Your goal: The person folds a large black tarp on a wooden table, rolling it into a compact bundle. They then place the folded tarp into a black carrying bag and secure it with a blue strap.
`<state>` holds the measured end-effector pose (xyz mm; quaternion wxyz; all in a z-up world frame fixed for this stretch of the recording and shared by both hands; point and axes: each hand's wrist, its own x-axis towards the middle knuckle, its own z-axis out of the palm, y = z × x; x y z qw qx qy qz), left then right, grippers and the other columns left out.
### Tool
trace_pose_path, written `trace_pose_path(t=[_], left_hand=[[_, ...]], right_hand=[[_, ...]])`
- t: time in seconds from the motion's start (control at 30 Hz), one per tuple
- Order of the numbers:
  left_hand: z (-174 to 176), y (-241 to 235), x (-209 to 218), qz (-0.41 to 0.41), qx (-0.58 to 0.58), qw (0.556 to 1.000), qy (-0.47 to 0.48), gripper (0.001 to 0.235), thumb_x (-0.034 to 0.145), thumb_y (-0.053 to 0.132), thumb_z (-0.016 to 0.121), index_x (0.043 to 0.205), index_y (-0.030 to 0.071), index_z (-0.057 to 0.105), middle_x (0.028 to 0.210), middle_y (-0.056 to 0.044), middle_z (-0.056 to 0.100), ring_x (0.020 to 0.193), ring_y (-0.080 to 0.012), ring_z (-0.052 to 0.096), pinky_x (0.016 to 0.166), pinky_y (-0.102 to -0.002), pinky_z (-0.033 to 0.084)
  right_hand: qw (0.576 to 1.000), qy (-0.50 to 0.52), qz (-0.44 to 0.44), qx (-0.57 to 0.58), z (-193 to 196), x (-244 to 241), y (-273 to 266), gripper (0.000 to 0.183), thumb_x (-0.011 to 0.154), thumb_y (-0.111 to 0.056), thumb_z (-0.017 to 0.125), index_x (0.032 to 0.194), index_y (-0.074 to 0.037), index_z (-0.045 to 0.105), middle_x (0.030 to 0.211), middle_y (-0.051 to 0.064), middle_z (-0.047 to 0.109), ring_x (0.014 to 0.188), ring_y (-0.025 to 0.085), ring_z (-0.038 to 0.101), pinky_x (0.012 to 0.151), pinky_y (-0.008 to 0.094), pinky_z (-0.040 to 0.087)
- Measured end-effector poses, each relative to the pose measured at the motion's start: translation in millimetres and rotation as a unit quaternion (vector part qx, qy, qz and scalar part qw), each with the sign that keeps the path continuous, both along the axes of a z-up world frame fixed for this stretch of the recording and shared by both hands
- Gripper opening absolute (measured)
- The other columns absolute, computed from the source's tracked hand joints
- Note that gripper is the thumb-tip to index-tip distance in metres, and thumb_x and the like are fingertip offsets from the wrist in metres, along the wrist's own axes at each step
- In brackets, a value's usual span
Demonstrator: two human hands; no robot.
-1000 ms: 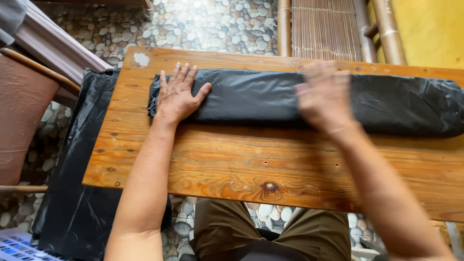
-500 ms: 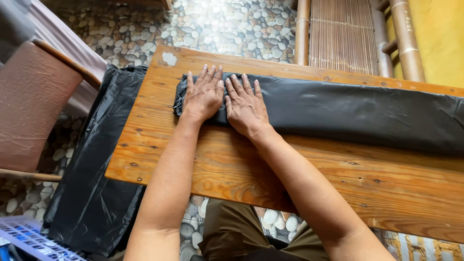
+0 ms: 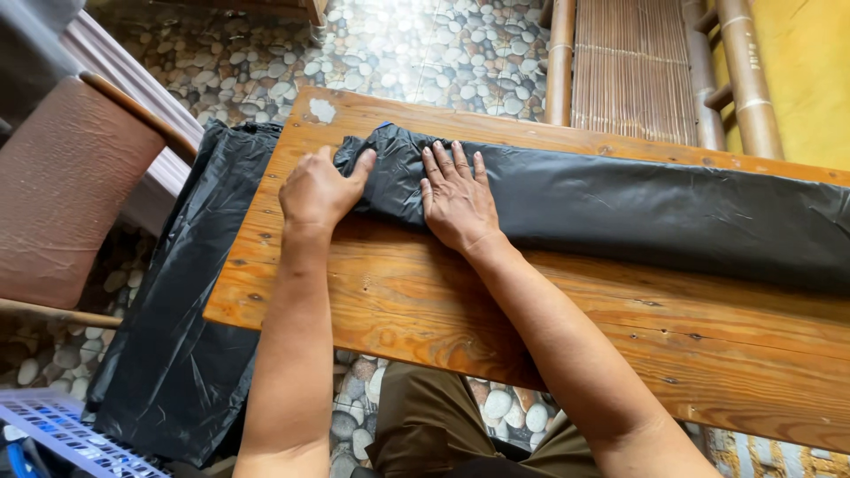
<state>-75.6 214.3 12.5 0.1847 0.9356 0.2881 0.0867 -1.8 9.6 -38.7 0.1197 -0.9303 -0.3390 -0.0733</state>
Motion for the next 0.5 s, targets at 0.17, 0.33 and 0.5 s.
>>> trace_pose_path(t=[0.17,0.33,0.5], left_hand=[[6,-1,-24,0.013,-0.071,0.994,0.081,0.102,0.077,0.094,0.053,0.119,0.002,0.066,0.119,-0.026,0.069,0.119,-0.0456,0.064,0.098,-0.058,0.050],[-11,-15,-19,0.049,-0.208,0.975,-0.053,0.089,0.074,0.083,0.072,0.122,0.008,0.064,0.117,-0.019,0.070,0.120,-0.0375,0.064,0.101,-0.051,0.052],[11,-74,-21,0.126,-0.553,0.761,-0.315,0.074,0.076,0.030,0.096,0.126,-0.002,0.051,0.115,-0.012,0.058,0.110,-0.0263,0.060,0.101,-0.058,0.050]], right_hand=[[1.000,0.008,0.001,0.006,0,-2,-1,0.058,0.108,-0.037,0.030,0.161,-0.013,0.037,0.165,0.011,0.037,0.155,0.035,0.026,0.125,0.059,0.012],[1.000,0.002,-0.001,0.012,-4,0,0,0.059,0.108,-0.037,0.029,0.160,-0.013,0.038,0.165,0.011,0.037,0.155,0.035,0.025,0.125,0.058,0.012],[1.000,-0.003,-0.007,0.022,-5,0,0,0.058,0.108,-0.038,0.030,0.160,-0.013,0.039,0.165,0.012,0.039,0.155,0.034,0.025,0.125,0.058,0.011]])
